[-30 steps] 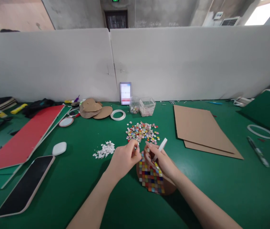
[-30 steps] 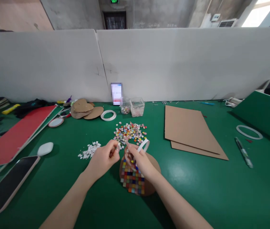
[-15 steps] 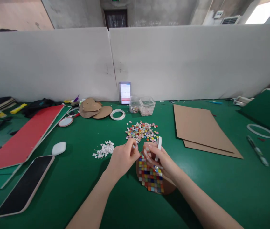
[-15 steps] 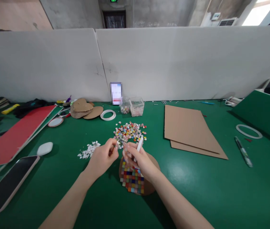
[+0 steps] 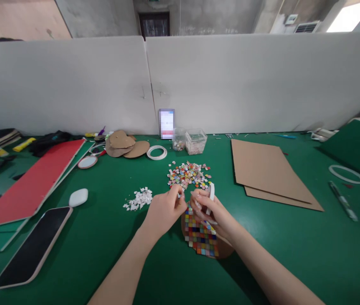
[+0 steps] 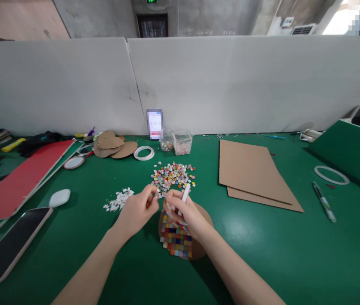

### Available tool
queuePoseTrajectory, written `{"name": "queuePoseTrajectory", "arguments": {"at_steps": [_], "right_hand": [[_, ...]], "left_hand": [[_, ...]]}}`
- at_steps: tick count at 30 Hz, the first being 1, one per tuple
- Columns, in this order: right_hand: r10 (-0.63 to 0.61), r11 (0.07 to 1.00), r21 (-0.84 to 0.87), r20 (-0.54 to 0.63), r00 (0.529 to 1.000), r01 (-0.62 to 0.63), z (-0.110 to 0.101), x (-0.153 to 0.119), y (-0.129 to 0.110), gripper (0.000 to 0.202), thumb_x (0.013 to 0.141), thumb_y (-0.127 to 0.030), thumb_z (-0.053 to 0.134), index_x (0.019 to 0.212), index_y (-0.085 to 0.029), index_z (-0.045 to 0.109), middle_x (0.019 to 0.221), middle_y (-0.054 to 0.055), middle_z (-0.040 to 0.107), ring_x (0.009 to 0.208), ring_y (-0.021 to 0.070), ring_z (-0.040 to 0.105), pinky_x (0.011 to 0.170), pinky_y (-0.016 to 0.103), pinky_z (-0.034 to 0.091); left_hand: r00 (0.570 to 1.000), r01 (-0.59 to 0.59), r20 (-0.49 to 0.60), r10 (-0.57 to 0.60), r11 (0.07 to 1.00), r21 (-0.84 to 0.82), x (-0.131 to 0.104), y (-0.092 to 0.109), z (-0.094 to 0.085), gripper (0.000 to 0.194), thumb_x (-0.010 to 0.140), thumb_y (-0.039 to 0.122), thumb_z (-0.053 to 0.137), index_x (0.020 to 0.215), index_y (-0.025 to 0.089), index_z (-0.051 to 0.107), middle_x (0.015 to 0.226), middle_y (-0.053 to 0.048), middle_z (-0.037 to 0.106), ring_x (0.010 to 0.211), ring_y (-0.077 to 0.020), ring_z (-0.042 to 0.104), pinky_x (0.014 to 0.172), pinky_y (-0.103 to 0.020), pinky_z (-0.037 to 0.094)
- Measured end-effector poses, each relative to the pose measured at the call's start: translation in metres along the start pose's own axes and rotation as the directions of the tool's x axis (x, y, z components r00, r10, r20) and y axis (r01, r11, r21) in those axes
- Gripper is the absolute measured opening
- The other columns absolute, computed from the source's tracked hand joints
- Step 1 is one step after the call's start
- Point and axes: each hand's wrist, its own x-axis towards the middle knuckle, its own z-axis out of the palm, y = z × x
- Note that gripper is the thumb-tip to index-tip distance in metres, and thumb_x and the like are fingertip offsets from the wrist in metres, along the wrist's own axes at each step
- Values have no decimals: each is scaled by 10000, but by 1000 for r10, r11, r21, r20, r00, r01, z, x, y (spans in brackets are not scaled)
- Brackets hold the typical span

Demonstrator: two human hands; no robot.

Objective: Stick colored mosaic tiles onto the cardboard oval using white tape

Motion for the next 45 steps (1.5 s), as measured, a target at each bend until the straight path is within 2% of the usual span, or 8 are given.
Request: {"name": "queuePoseTrajectory", "arguments": {"at_steps": [5,11,17,25,30,34,39,45], "right_hand": [[34,996,78,29,999,-36,1,0,-2,227,899,-300,453,706,-182,447,537,-88,419,317,12,124,377,217,176],[42,994,100,20,999,-43,2,1,-1,247,894,-373,438,724,-194,442,553,-80,444,308,16,126,365,224,186],[-48,991,-125,-42,998,42,4,2,0,265,886,-372,456,691,-193,458,455,-83,366,348,49,218,409,232,213],[-27,957,-291,-60,998,9,8,3,3,352,861,-430,479,610,-197,395,465,-79,346,396,63,280,413,229,223],[-70,940,-339,-61,996,45,7,4,5,369,883,-463,410,622,-203,399,457,-78,334,403,75,280,430,228,265],[-64,900,-436,-105,992,12,7,4,6,400,895,-512,325,685,-195,449,495,-70,378,380,68,251,408,230,246],[-68,880,-475,-147,987,-10,3,5,10,425,890,-537,309,683,-195,455,518,-58,394,390,74,258,396,239,221],[-71,879,-477,-181,981,-24,-3,5,14,429,883,-533,331,624,-204,426,487,-59,363,414,86,276,422,240,251]], "left_hand": [[997,70,-16,-70,997,33,2,-3,-2,57,821,213,384,799,202,436,495,80,351,422,-94,362,469,-202,213],[964,265,-20,-264,964,35,7,-19,-20,103,823,257,383,805,206,471,503,61,401,458,-113,395,477,-219,229],[901,404,216,-376,909,-104,4,-57,-47,265,815,405,383,809,205,556,557,27,508,485,-122,461,462,-222,285],[847,516,235,-477,844,-147,-4,-86,-62,241,680,418,552,725,183,582,641,-2,571,536,-134,503,489,-223,335],[843,535,183,-506,827,-173,-2,-86,-62,294,705,456,537,791,182,598,729,-25,605,599,-150,524,519,-229,362],[868,490,240,-434,825,-282,3,-63,-47,421,811,540,349,777,187,577,697,-10,588,546,-124,488,499,-220,358],[906,246,415,-86,904,-349,6,-23,-24,400,874,476,276,725,186,508,648,18,510,595,-121,469,573,-224,367],[934,127,357,15,920,-372,5,-6,-10,355,905,400,268,679,184,435,637,32,447,600,-114,422,577,-225,335]]}}
